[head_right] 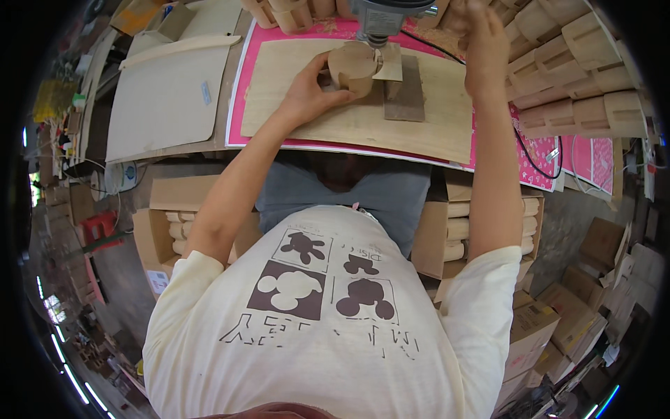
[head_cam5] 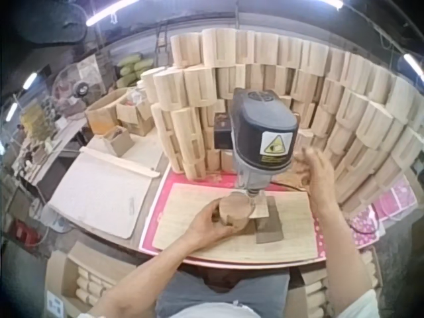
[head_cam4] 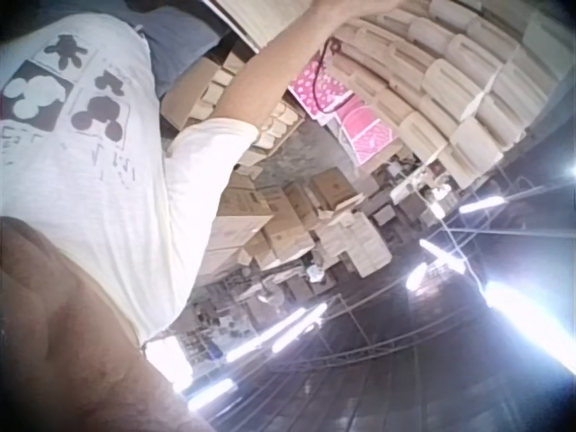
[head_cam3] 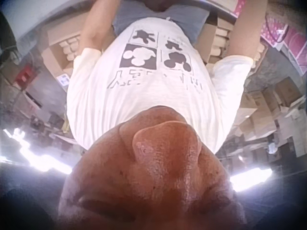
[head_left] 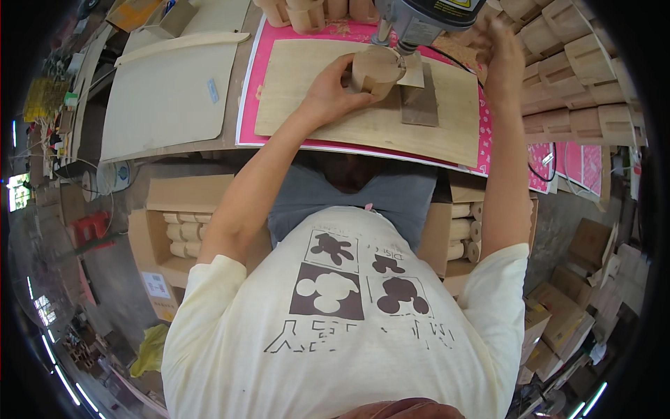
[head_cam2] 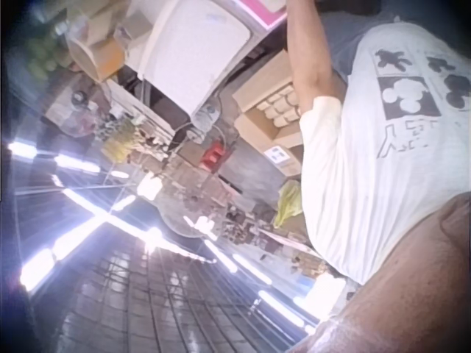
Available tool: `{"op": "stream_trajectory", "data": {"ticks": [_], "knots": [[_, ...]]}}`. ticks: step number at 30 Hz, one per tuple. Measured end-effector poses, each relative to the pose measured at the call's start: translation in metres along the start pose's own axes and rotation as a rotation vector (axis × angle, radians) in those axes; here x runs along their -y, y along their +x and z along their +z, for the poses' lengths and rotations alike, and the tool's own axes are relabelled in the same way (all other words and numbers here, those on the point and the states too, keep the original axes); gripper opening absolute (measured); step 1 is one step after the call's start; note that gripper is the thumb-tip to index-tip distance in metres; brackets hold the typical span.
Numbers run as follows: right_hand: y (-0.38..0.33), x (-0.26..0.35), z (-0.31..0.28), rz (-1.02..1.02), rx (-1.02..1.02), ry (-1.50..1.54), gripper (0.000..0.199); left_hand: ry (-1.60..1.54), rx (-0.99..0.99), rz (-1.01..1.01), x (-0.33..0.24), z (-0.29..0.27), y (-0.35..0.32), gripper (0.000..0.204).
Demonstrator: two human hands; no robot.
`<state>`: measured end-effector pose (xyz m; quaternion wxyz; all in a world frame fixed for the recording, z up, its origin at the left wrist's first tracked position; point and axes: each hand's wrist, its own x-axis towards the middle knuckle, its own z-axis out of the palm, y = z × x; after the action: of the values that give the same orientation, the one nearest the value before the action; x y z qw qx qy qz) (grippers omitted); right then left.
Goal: Operator uses a vertical router/drill press to process small cylindrical wooden blocks.
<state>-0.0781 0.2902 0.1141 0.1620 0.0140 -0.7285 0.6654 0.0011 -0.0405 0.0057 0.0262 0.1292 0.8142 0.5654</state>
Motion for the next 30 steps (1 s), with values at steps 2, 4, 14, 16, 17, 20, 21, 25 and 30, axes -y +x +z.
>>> {"op": "stream_trajectory", "data": {"ticks": [2, 4, 14, 16, 17, 20, 21, 25, 30], "knots": [[-0.035, -0.027, -0.008, 0.107, -0.043, -0.105, 0.046, 0.129, -0.100, 0.053, 0.001, -0.006, -0.007, 0.090], [-0.067, -0.059, -0.016, 0.161, -0.044, -0.174, 0.046, 0.169, -0.166, 0.028, 0.011, -0.006, -0.015, 0.085], [-0.137, -0.112, -0.003, -0.070, -0.061, -0.486, 0.036, 0.218, -0.218, -0.018, 0.010, -0.020, -0.058, 0.079], [-0.137, -0.110, -0.001, -0.076, -0.049, -0.519, 0.035, 0.205, -0.191, 0.064, 0.009, -0.022, -0.040, 0.084], [-0.137, -0.110, -0.002, -0.093, -0.047, -0.546, 0.033, 0.192, -0.162, 0.146, 0.007, -0.023, -0.030, 0.089], [-0.139, -0.113, -0.004, -0.118, -0.049, -0.575, 0.031, 0.105, 0.036, 0.044, 0.001, -0.022, -0.005, 0.098], [-0.138, -0.112, -0.003, -0.125, -0.050, -0.576, 0.030, 0.103, 0.040, 0.047, 0.004, -0.020, -0.001, 0.098], [-0.140, -0.109, 0.000, -0.145, -0.059, -0.629, 0.028, 0.052, 0.048, 0.057, 0.008, -0.010, 0.009, 0.102], [-0.140, -0.109, 0.000, -0.157, -0.059, -0.682, 0.028, 0.031, 0.040, 0.050, 0.002, -0.001, 0.014, 0.104]]}}
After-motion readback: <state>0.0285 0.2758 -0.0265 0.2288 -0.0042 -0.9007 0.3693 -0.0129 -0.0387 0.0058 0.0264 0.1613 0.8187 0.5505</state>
